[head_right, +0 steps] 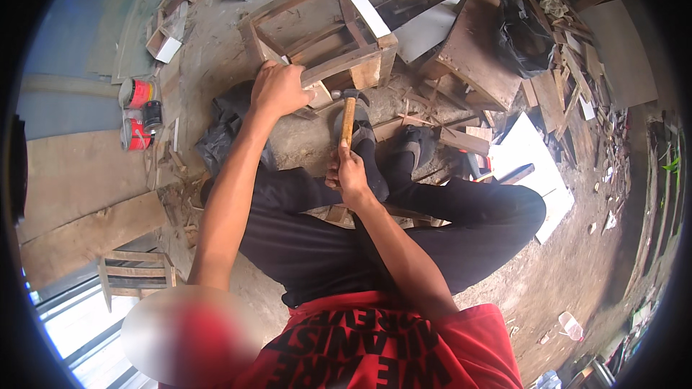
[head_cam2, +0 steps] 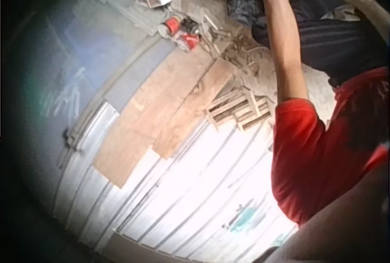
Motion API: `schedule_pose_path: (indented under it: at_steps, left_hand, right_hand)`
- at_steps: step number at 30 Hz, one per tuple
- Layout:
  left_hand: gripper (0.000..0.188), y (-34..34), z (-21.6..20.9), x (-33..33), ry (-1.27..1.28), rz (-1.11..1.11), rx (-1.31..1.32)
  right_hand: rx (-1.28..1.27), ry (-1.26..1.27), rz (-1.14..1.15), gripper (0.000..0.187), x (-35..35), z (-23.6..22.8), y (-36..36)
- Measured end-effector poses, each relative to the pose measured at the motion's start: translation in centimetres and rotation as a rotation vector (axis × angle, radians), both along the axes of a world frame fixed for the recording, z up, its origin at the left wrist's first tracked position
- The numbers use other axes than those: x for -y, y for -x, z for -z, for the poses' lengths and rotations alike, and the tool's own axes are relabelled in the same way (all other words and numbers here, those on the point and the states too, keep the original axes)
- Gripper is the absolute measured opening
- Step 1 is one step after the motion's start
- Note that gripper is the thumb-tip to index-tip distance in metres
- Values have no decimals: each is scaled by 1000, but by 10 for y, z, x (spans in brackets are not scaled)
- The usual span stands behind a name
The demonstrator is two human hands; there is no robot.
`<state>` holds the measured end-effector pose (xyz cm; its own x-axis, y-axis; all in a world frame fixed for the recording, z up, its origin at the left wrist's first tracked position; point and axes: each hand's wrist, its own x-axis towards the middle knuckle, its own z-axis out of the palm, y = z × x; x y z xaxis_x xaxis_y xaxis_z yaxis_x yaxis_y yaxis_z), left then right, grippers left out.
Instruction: The person sits on the floor and uses a hammer to drive nails into a small wooden frame. They repeatedly pick up nails, position them, and hammer them into the joints of the frame. The person also adjusts the frame and handles small wooden pieces during the process.
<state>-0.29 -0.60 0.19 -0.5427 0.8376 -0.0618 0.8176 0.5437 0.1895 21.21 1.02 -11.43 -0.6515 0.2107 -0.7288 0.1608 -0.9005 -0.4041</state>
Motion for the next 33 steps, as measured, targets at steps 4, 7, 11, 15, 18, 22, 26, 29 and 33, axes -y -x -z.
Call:
schedule_pose_path:
  at_steps: [4, 7, 11, 15, 18, 22, 26, 29, 33]
  left_hand:
    - [41, 1, -1, 0, 25, -9, -3]
    - [40, 0, -1, 1, 20, -15, 11]
    - [40, 2, 1, 2, 7, -11, 4]
    - [41, 0, 0, 0, 22, -10, 7]
    - [42, 0, -2, 3, 15, -7, -3]
    - [43, 0, 0, 2, 33, 9, -14]
    - [44, -1, 2, 2, -7, -8, 6]
    - [44, 0, -1, 1, 3, -3, -8]
    - [42, 0, -1, 2, 9, 1, -15]
  right_hand:
    - [-4, -15, 0, 42, 4, -1, 1]
    - [12, -19, 2, 42, 2, 1, 1]
    - [30, -44, -8, 42, 4, -3, 2]
    - [44, -63, -25, 42, 4, 2, -2]
    - [6, -41, 3, 42, 2, -6, -7]
    - [-76, -30, 169, 40, 21, -46, -14]
    - [-120, -31, 270, 36, 35, -76, -7]
    - [-187, -49, 215, 44, 48, -79, 1]
    - [-157, -76, 175, 43, 52, -82, 3]
